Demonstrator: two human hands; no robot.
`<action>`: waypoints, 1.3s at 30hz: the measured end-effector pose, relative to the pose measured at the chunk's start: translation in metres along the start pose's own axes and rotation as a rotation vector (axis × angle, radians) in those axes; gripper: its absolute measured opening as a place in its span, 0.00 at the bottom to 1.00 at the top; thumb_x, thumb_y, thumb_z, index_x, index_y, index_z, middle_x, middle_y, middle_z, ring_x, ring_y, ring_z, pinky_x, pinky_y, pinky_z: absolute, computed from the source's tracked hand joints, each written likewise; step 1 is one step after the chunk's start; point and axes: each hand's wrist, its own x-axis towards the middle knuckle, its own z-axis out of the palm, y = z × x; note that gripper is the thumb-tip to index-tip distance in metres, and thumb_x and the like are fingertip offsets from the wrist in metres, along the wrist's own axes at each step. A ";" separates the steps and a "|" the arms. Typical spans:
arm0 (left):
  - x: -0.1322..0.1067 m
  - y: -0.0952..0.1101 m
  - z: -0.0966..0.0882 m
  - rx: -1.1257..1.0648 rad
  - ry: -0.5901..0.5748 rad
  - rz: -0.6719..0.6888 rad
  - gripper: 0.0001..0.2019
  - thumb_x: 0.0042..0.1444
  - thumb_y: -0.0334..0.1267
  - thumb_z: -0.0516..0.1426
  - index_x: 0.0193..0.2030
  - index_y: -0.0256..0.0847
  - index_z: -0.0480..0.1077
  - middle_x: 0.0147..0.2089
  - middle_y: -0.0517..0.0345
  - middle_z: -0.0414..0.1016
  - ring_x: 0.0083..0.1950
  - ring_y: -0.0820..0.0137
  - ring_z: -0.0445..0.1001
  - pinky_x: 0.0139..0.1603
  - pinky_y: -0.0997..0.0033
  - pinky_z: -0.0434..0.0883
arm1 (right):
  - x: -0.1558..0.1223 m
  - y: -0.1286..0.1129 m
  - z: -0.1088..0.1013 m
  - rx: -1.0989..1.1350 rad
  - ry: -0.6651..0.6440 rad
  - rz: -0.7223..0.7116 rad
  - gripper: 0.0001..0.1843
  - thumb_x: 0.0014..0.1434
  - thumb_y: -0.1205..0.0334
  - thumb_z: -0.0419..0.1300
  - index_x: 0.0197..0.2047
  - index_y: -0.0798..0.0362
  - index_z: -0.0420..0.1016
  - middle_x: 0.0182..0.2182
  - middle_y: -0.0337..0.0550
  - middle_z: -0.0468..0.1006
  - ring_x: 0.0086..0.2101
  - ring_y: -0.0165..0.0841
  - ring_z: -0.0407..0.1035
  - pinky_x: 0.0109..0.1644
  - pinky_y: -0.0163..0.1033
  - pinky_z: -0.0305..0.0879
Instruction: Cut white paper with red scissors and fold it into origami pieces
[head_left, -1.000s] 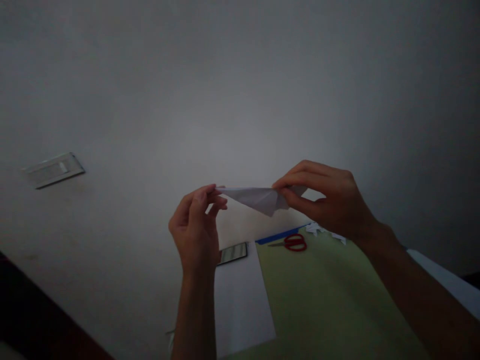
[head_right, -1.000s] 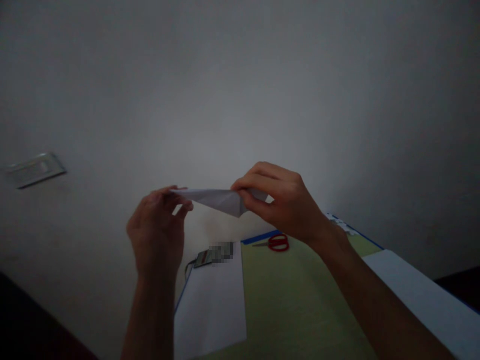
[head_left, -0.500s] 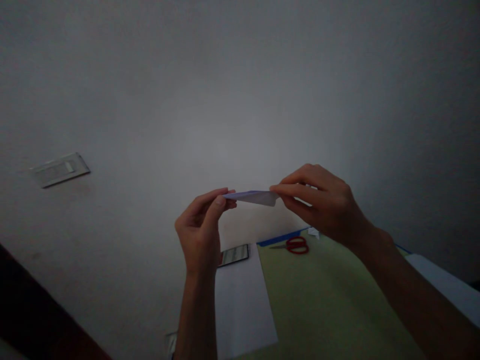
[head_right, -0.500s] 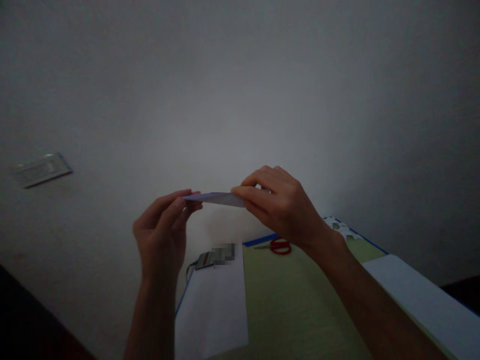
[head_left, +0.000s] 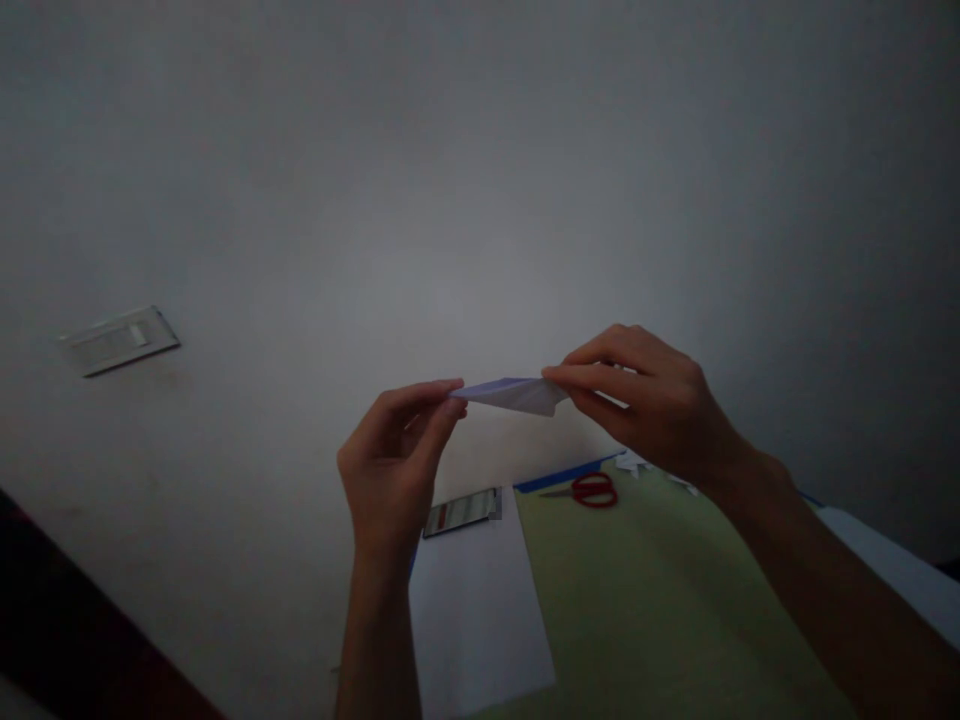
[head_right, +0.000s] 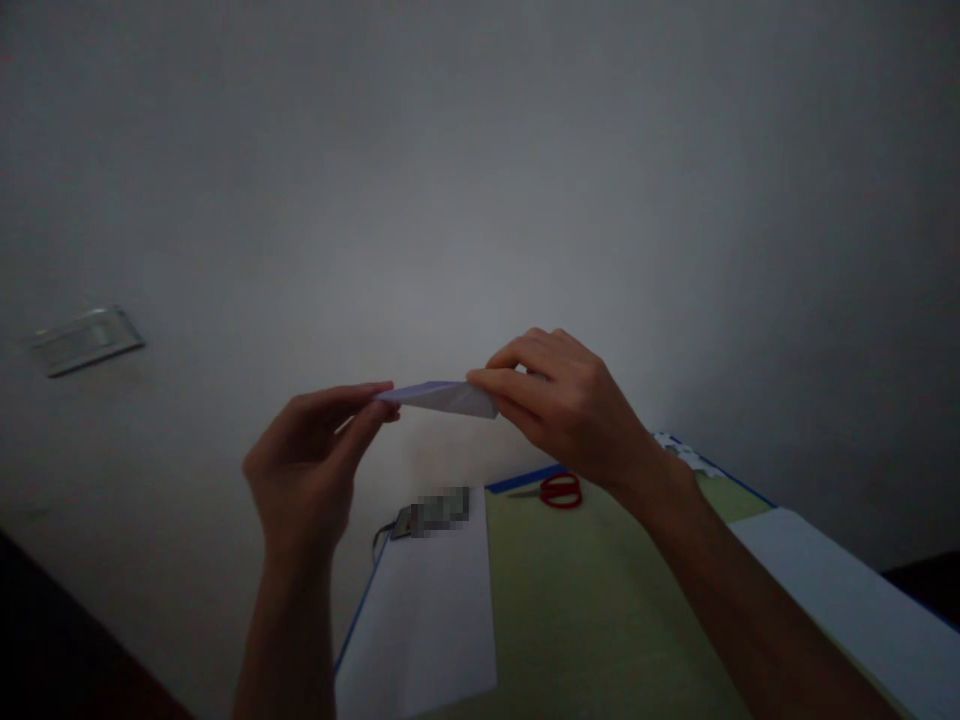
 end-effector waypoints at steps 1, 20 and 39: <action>0.000 0.000 -0.001 0.002 -0.005 0.000 0.07 0.55 0.31 0.70 0.41 0.41 0.80 0.42 0.54 0.85 0.41 0.67 0.83 0.48 0.67 0.82 | 0.000 0.000 0.000 -0.004 -0.002 -0.002 0.10 0.70 0.67 0.59 0.48 0.50 0.82 0.38 0.47 0.83 0.38 0.38 0.74 0.41 0.45 0.67; 0.003 -0.003 -0.001 -0.117 -0.069 -0.047 0.10 0.56 0.29 0.68 0.44 0.44 0.80 0.39 0.60 0.82 0.38 0.72 0.81 0.43 0.72 0.79 | 0.006 -0.011 -0.004 0.411 -0.012 0.217 0.08 0.63 0.72 0.65 0.44 0.52 0.84 0.37 0.42 0.85 0.35 0.31 0.77 0.39 0.37 0.71; 0.000 0.010 0.002 0.096 -0.241 -0.169 0.07 0.56 0.34 0.70 0.41 0.47 0.85 0.27 0.63 0.83 0.27 0.76 0.79 0.29 0.82 0.75 | 0.010 -0.011 -0.010 0.455 -0.127 0.222 0.13 0.63 0.73 0.64 0.47 0.50 0.84 0.38 0.43 0.83 0.38 0.34 0.76 0.41 0.40 0.71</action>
